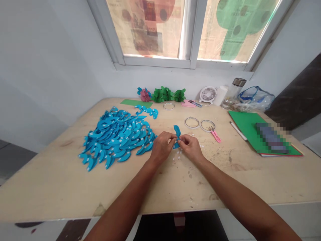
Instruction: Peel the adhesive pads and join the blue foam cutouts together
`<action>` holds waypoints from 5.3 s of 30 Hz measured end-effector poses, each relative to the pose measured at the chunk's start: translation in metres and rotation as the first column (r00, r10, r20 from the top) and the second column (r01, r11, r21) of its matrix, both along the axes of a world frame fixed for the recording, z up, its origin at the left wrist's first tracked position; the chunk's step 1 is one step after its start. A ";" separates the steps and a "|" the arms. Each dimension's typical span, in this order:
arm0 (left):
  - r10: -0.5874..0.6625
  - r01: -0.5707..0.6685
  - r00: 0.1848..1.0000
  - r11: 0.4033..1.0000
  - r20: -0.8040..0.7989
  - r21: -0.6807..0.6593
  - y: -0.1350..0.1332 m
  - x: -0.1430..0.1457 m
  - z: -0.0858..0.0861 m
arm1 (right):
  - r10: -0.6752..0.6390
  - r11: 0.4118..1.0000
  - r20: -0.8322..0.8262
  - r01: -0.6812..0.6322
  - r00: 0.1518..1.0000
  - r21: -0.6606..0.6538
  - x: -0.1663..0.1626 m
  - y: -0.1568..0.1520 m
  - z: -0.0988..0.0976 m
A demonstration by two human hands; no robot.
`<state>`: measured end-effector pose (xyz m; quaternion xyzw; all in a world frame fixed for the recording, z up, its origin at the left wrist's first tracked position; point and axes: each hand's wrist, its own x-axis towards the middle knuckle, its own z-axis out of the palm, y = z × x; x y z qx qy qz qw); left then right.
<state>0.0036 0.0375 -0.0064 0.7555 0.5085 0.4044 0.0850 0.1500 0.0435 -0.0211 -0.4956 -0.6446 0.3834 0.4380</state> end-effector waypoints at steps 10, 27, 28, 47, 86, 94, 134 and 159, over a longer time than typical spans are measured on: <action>-0.018 0.018 0.999 1.000 0.030 -0.011 0.004 -0.002 -0.004 | -0.001 1.000 -0.036 0.000 0.999 -0.022 0.000 0.003 -0.003; 0.020 -0.014 0.998 0.995 0.062 -0.102 0.004 0.000 -0.005 | 0.004 0.996 -0.092 -0.012 0.996 -0.088 -0.001 0.003 -0.003; 0.020 -0.011 0.996 0.994 0.081 -0.111 0.004 0.000 -0.004 | 0.001 0.995 -0.111 -0.012 0.994 -0.099 -0.001 0.004 -0.003; -0.001 0.001 1.000 0.999 -0.003 -0.034 0.004 -0.002 -0.007 | -0.002 0.992 -0.135 -0.015 0.991 -0.126 -0.001 0.007 -0.009; 0.055 0.017 0.971 0.954 0.231 -0.299 0.006 -0.006 0.007 | -0.163 0.975 -0.393 0.087 0.905 -0.205 0.004 0.011 -0.001; 0.059 0.296 0.768 0.851 0.638 -0.434 0.002 0.002 0.008 | -0.160 0.974 -0.470 0.062 0.868 -0.218 0.005 0.010 0.000; 0.103 -0.036 0.936 0.979 0.336 -0.201 -0.001 0.006 -0.001 | -0.095 0.991 -0.339 0.057 0.936 -0.120 -0.003 0.003 -0.004; 0.153 0.002 0.863 0.952 0.481 -0.306 -0.002 0.010 0.005 | -0.100 0.995 -0.247 0.089 0.964 -0.054 -0.003 0.003 0.000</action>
